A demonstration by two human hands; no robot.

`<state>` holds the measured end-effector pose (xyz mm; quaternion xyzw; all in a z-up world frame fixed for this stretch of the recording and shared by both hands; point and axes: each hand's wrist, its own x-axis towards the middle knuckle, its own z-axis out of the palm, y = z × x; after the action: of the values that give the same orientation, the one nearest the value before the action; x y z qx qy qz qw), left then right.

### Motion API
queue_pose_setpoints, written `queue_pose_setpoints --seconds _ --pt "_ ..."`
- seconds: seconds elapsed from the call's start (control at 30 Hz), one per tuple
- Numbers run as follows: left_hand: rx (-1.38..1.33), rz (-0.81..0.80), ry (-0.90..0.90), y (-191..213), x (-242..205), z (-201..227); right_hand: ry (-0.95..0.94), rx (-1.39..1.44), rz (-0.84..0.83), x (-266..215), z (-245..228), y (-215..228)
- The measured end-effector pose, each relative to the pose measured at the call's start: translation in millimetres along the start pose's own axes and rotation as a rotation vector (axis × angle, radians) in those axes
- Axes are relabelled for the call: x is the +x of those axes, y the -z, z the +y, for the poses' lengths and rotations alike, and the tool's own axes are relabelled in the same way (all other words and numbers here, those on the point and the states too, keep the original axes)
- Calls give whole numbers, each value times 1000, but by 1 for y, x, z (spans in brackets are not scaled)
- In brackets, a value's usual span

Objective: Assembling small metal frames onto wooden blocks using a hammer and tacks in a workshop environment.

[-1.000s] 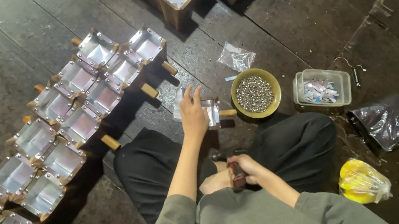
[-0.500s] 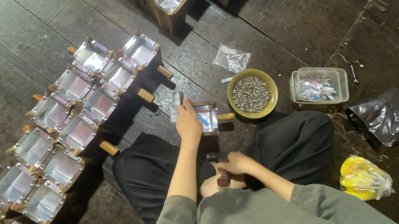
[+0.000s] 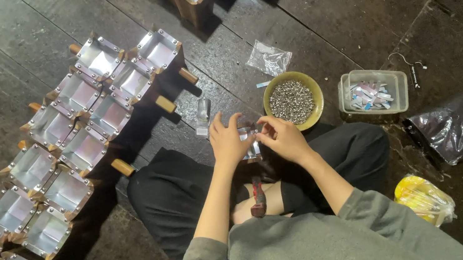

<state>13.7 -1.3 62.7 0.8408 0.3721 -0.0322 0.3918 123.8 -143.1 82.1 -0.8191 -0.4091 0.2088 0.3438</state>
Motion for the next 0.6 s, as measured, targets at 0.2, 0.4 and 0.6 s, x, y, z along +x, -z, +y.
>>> queue_pose_setpoints --seconds 0.2,0.4,0.6 --pt "-19 36 9 -29 12 -22 129 2 61 5 -7 -7" --pt "-7 -13 -10 -19 6 -16 243 207 155 17 25 -30" --pt "-39 -52 19 -6 3 -5 379 242 471 5 28 -45"
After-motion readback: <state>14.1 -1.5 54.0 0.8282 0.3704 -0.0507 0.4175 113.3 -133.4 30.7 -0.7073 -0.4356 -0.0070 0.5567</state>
